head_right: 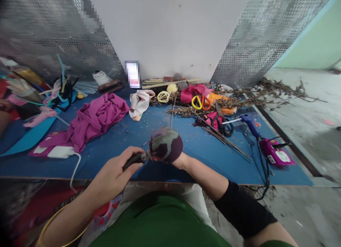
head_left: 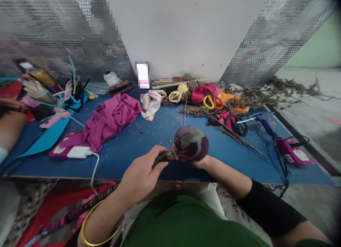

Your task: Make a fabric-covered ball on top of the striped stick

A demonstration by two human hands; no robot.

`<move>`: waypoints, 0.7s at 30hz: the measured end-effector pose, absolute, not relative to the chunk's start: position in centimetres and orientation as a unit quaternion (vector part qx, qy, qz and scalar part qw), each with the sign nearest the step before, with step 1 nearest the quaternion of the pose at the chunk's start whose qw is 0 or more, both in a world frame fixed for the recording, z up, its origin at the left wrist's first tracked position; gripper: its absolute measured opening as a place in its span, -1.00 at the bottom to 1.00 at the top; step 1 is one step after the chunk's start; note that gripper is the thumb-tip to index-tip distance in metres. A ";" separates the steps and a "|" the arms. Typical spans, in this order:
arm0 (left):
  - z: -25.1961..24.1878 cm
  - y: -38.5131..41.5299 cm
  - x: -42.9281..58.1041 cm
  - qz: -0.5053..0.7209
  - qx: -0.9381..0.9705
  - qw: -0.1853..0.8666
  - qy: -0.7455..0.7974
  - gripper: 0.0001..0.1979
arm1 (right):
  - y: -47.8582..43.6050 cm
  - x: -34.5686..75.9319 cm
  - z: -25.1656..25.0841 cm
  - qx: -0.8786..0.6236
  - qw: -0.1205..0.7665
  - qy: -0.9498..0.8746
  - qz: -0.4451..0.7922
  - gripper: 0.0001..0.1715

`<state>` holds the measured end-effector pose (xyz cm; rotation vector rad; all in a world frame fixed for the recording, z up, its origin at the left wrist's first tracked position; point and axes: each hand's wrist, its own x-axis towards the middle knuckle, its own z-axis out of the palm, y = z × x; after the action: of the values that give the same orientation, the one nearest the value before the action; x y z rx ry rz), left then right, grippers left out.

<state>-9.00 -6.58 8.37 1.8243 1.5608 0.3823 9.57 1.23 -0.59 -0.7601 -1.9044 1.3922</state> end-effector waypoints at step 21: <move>4.5 -5.3 -7.1 0.353 0.531 0.502 0.584 -0.75 | -4.5 7.8 1.8 -0.283 0.521 -0.557 0.581 -0.60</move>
<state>-7.08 -5.26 4.51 1.2839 1.4117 0.8540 7.78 -4.53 1.78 -0.6781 -1.3356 1.3922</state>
